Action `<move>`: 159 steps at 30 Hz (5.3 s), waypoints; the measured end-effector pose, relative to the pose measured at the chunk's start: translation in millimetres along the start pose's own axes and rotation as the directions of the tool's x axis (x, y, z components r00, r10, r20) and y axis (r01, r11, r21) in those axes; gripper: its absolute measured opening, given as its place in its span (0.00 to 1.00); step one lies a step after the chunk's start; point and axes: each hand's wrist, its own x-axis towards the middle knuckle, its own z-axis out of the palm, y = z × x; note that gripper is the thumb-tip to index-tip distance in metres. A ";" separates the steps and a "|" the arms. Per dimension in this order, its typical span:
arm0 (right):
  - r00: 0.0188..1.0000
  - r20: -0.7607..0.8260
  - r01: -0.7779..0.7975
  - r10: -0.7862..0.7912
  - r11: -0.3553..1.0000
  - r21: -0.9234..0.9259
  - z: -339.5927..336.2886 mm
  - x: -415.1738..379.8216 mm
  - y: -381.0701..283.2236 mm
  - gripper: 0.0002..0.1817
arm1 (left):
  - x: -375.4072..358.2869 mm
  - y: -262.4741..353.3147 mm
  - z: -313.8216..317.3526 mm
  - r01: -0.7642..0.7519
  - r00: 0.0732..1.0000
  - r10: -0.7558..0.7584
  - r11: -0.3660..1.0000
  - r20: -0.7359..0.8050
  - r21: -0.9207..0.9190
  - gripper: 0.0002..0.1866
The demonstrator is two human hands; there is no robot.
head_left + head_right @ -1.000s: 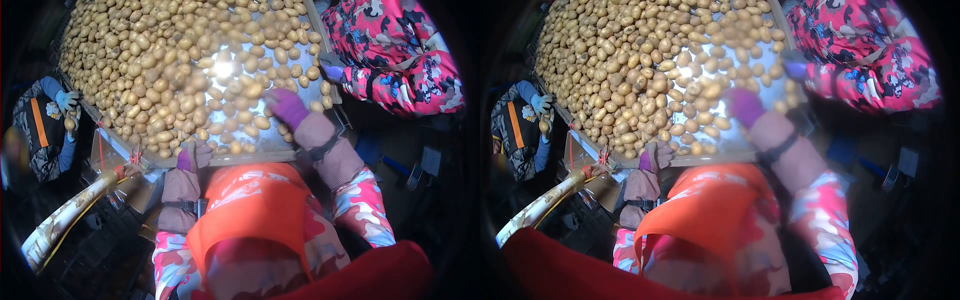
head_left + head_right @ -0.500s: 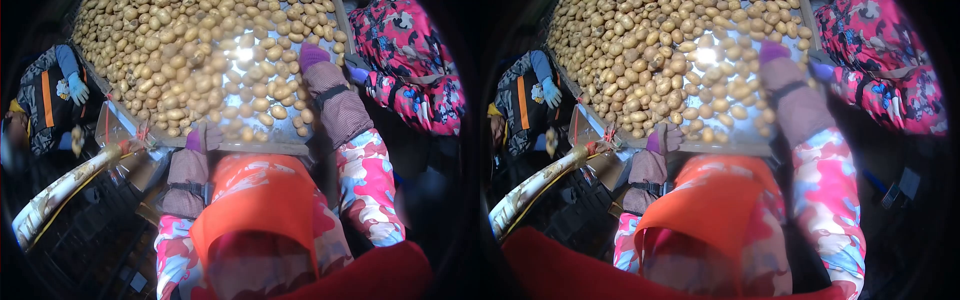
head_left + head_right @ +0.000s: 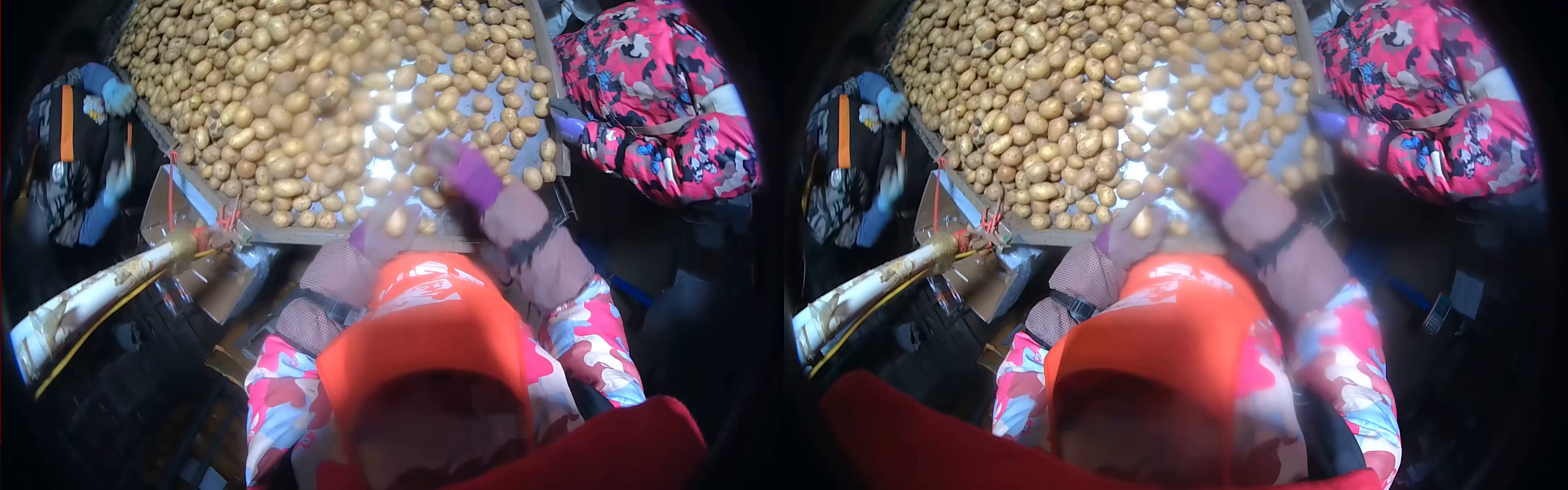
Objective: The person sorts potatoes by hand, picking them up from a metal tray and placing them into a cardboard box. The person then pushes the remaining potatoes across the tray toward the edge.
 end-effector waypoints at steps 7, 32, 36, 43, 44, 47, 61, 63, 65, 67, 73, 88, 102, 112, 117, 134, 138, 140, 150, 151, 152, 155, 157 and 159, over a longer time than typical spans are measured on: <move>0.955 0.051 -0.172 0.292 0.686 -0.707 -41.9 106.7 -29.2 0.25 | -18.2 -41.2 -32.8 0.159 0.987 -0.119 0.744 0.106 -0.648 0.19; 0.992 -0.078 0.098 -0.103 0.993 -0.070 -18.4 72.5 14.9 0.25 | -123.3 -69.1 -197.6 0.069 0.980 0.158 0.280 0.117 -0.958 0.27; 0.978 -0.154 -0.022 -0.137 0.672 -0.740 12.7 111.8 4.6 0.27 | -185.4 -37.0 -275.0 -0.452 0.763 -0.277 0.417 -0.584 -0.788 0.24; 0.961 -0.268 -0.005 -0.075 0.957 -0.289 8.7 100.3 -29.4 0.21 | -162.8 -39.6 -241.6 0.133 0.969 -0.246 0.434 0.024 -0.891 0.17; 0.963 -0.269 -0.020 -0.035 0.980 -0.198 9.0 78.0 -67.8 0.21 | -148.0 -21.9 -204.3 0.208 0.968 -0.236 0.551 0.089 -0.808 0.17; 0.985 -0.060 0.154 -0.162 0.981 -0.118 52.2 23.7 -107.2 0.21 | -95.3 31.7 -103.9 0.253 0.956 -0.288 0.717 0.055 -0.650 0.28; 0.981 -0.114 -0.151 0.159 0.986 0.077 57.0 63.3 -104.5 0.26 | -92.2 12.6 -107.3 -0.053 0.996 0.094 0.564 0.000 -0.824 0.27; 0.995 -0.082 -0.066 0.058 0.993 -0.098 80.5 68.0 -119.2 0.31 | -96.7 6.0 -107.1 -0.057 0.998 0.006 0.461 -0.061 -0.886 0.25; 0.989 -0.022 0.128 -0.146 0.924 -0.361 109.9 83.7 -117.3 0.36 | -95.3 -7.2 -109.5 -0.146 0.986 0.009 0.517 -0.165 -0.843 0.23; 0.983 -0.051 0.133 -0.178 0.871 -0.473 118.3 91.8 -120.8 0.37 | -96.7 -18.3 -109.6 -0.271 0.950 0.103 0.743 -0.296 -0.612 0.21; 0.974 0.220 -0.167 0.058 0.840 0.517 83.6 80.1 -150.9 0.33 | -108.6 -1.5 -114.5 -0.301 0.869 0.236 0.950 -0.435 -0.085 0.19; 0.981 0.005 0.192 -0.194 0.963 -0.190 126.3 9.0 -157.3 0.32 | -117.4 18.5 -140.6 -0.256 0.967 0.197 0.712 -0.165 -0.654 0.30; 0.904 0.142 0.409 -0.403 0.718 -0.563 169.7 -6.5 -99.2 0.38 | -289.7 -84.1 -247.3 -0.628 0.754 0.318 0.092 -0.575 -0.773 0.36; 0.931 0.142 0.358 -0.336 0.765 -0.536 167.5 -8.1 -110.6 0.40 | -519.6 -199.1 -361.5 -0.749 0.600 -0.199 -0.480 -0.775 -0.456 0.19; 0.963 0.115 0.261 -0.243 0.749 -0.609 156.7 -8.6 -129.3 0.39 | -378.1 -226.6 -396.2 -0.453 0.891 0.122 0.173 -0.437 -0.875 0.14; 0.966 -0.253 -0.061 -0.050 0.908 -0.414 68.7 -134.8 -5.5 0.26 | -13.9 -22.5 -92.2 0.337 0.941 -0.332 0.934 0.061 -0.116 0.28; 0.958 -0.203 -0.266 0.202 0.891 -0.367 24.7 -150.7 13.8 0.22 | 9.4 -24.7 -91.0 0.506 0.855 -0.519 0.837 -0.011 -0.209 0.26; 0.895 -0.358 -0.369 0.267 0.893 -0.257 -1.5 -140.7 47.9 0.20 | 9.8 -26.8 -91.6 0.513 0.845 -0.533 0.828 -0.034 -0.224 0.27; 0.912 -0.364 -0.384 0.187 0.700 -0.602 -36.7 -26.5 115.0 0.32 | 10.7 -23.3 -83.0 0.531 0.816 -0.555 0.830 -0.159 -0.171 0.31; 0.932 -0.285 -0.360 0.223 0.654 -0.665 -33.6 -35.6 113.1 0.32 | 13.1 -22.2 -79.9 0.527 0.815 -0.554 0.830 -0.169 -0.182 0.31; 0.939 -0.297 -0.310 0.171 0.794 -0.524 -42.5 -57.1 84.9 0.31 | 15.3 -25.7 -81.5 0.528 0.812 -0.561 0.824 -0.162 -0.207 0.31; 0.970 -0.138 -0.240 0.202 0.682 -0.691 -53.8 -109.5 52.0 0.28 | 17.4 -32.4 -88.3 0.539 0.802 -0.584 0.798 -0.127 -0.268 0.31; 0.945 -0.163 -0.316 0.283 0.663 -0.678 -55.5 -130.9 30.5 0.25 | 17.0 -28.2 -87.5 0.542 0.802 -0.590 0.785 -0.094 -0.301 0.30; 0.938 -0.241 -0.346 0.249 0.716 -0.606 -39.6 -137.6 24.7 0.22 | 18.1 -35.6 -92.9 0.532 0.813 -0.576 0.792 -0.080 -0.300 0.30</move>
